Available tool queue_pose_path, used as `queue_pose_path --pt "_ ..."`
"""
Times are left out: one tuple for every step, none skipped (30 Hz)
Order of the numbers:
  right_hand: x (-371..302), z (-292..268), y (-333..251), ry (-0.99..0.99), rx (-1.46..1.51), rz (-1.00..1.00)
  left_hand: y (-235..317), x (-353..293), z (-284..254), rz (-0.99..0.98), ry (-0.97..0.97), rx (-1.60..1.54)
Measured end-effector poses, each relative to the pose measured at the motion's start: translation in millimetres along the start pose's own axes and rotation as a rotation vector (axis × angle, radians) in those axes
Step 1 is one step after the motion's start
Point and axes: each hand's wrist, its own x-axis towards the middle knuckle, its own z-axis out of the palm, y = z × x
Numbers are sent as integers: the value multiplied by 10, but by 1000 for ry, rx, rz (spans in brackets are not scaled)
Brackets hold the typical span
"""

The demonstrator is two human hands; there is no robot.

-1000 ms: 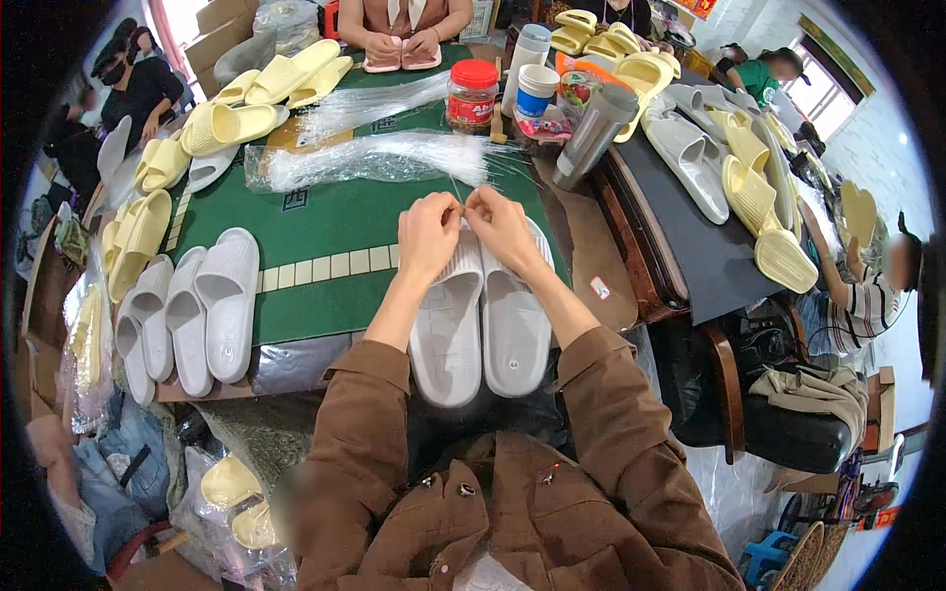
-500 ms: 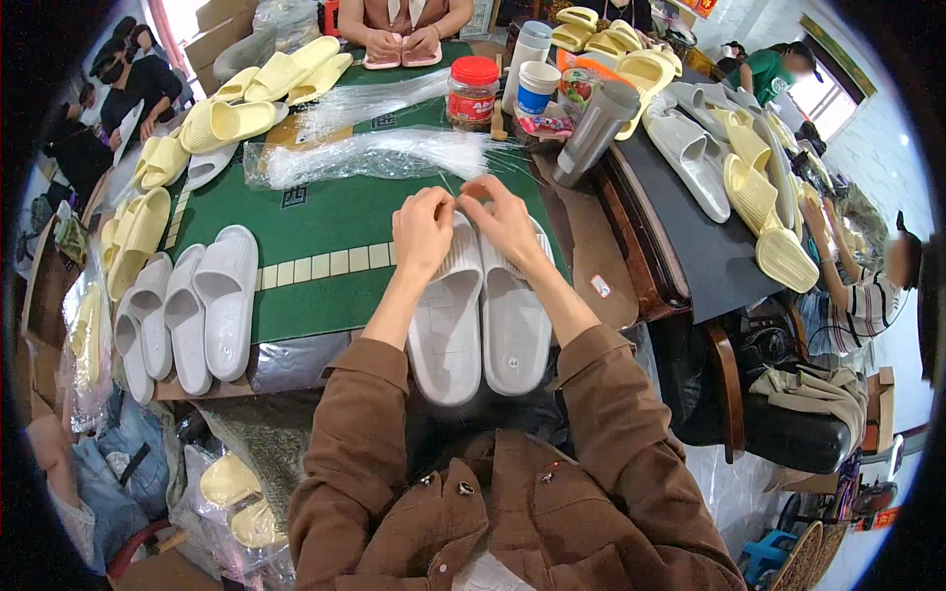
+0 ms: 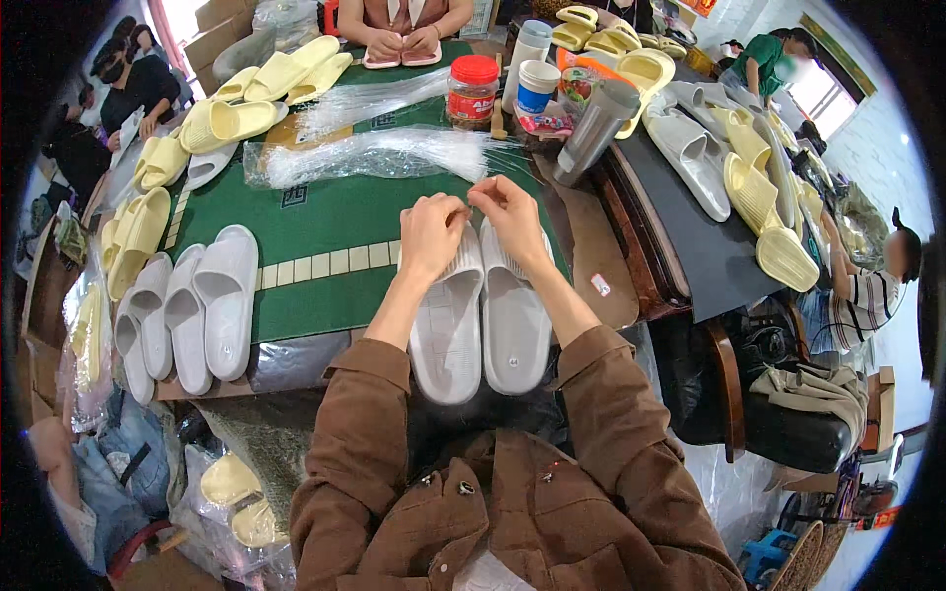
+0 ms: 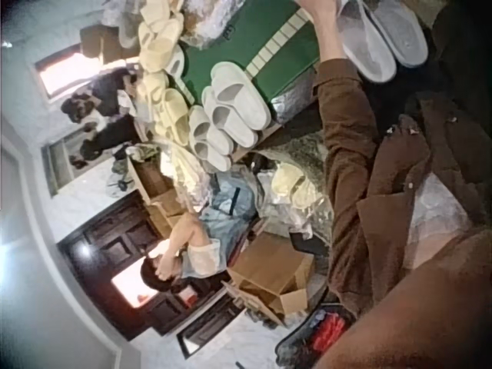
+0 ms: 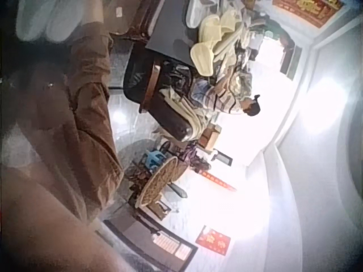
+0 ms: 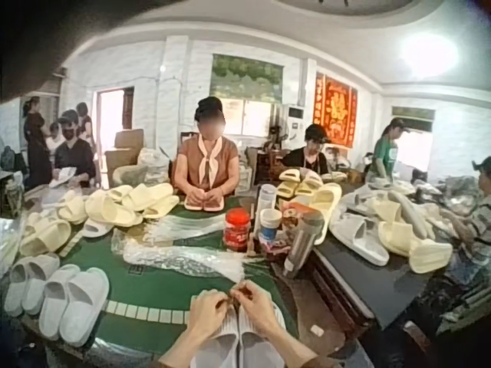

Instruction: The person assembles plastic slippers by inserting small white fasteners into pre-drilled holes on the soles. They handle multiple pairs of slippers in yellow, white, and black, picking them up from a pile, aligning the fasteners, and placing the finished pairs on the table.

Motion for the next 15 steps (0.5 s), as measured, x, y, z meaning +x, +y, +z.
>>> queue_pose_path --pt "0 -1 -4 -7 -17 1 -11 0 11 5 8 -8" --pt "1 0 -9 -14 -33 1 -23 0 20 11 16 -16" --pt "3 -1 8 -10 -29 0 -21 2 25 16 24 -25" --pt "7 3 25 -5 -25 -1 -20 1 27 10 22 -23" --pt "10 5 42 -1 -20 -3 -18 -1 28 5 21 -21" --pt "2 11 13 -10 -26 0 -19 -8 23 -4 20 -18" --pt "-9 14 -16 -19 -32 2 -18 -11 19 -7 14 -12" --pt "-17 21 -45 -28 -37 5 -18 -14 16 -9 9 -6" --pt "-7 15 -8 -13 -46 -20 3 -4 15 -8 2 -1" --pt "11 13 29 2 -54 -45 23 1 12 3 -1 9" --pt "21 5 66 17 -63 -69 44 4 11 13 -3 18" --pt "19 17 62 20 -69 -81 43 -1 9 21 -5 30" --pt "14 31 58 23 -74 -93 41 -3 6 19 0 29" --pt "8 36 54 27 -80 -105 37 -4 3 18 5 29" --pt "-2 45 33 32 -91 -109 25 -11 -5 15 11 30"
